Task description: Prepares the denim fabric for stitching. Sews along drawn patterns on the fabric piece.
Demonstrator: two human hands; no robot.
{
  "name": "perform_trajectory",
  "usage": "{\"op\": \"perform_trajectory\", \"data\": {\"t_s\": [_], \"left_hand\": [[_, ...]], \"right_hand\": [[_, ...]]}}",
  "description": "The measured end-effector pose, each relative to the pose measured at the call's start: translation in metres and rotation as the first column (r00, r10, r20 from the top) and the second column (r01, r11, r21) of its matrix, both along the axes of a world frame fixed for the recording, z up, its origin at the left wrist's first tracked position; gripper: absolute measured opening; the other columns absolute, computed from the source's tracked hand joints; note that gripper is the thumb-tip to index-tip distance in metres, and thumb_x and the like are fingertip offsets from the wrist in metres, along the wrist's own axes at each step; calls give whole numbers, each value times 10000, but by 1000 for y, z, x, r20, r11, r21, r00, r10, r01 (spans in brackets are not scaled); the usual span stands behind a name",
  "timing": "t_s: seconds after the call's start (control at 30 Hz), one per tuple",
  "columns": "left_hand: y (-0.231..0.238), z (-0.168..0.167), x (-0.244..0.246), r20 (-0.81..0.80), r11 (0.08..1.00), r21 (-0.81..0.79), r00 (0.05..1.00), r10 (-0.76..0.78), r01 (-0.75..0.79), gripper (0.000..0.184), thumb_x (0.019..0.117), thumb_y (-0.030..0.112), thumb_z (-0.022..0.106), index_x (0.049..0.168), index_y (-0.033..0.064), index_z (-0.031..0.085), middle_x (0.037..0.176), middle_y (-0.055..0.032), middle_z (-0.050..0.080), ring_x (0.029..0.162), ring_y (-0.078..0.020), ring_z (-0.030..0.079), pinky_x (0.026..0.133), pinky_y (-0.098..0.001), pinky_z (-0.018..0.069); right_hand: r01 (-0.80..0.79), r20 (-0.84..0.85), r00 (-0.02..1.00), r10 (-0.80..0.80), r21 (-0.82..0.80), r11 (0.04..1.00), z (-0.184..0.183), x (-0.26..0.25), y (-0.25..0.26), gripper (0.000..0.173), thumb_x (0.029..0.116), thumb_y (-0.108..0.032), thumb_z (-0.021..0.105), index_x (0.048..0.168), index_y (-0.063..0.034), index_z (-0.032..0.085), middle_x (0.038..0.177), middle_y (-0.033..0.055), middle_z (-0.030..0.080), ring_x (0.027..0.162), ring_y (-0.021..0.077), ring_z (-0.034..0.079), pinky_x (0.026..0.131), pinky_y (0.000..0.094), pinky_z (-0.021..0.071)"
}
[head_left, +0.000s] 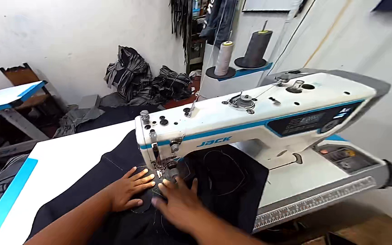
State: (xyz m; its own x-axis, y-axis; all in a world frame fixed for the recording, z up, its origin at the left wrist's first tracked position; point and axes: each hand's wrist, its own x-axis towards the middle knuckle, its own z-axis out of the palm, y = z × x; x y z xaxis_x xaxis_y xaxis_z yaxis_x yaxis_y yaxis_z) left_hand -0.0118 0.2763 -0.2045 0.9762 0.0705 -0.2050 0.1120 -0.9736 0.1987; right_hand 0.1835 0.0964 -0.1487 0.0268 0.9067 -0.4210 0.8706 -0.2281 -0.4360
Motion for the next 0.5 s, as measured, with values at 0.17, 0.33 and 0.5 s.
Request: {"op": "perform_trajectory", "data": {"t_s": [0.17, 0.33, 0.5], "left_hand": [[-31, -3, 4, -1, 978, -24, 978, 209, -209, 751, 1027, 621, 232, 1598, 155, 373, 1692, -51, 279, 1594, -285, 131, 1238, -645, 47], [-89, 2, 30, -65, 827, -19, 826, 560, -562, 722, 1049, 599, 271, 1636, 180, 277, 1719, -20, 195, 1602, -268, 64, 1239, -636, -13], [-109, 9, 50, -161, 719, -8, 710, 685, -695, 732, 1065, 599, 254, 1656, 174, 180, 1737, -16, 97, 1604, -274, -13, 1234, -632, -58]], "right_hand": [[-189, 77, 981, 176, 200, 961, -46, 31, 1, 646, 1054, -596, 363, 1586, -231, 403, 1677, 36, 322, 1578, 398, 136, 1120, 831, -5], [-552, 219, 833, 507, 305, 776, -56, 97, 36, 553, 1045, -531, 468, 1504, -232, 542, 1587, 74, 471, 1549, 360, 262, 1181, 761, 58], [-537, 338, 821, 460, 186, 823, -21, 84, 44, 422, 1042, -396, 560, 1406, -200, 644, 1432, 97, 614, 1376, 394, 496, 1159, 700, 251]]}}
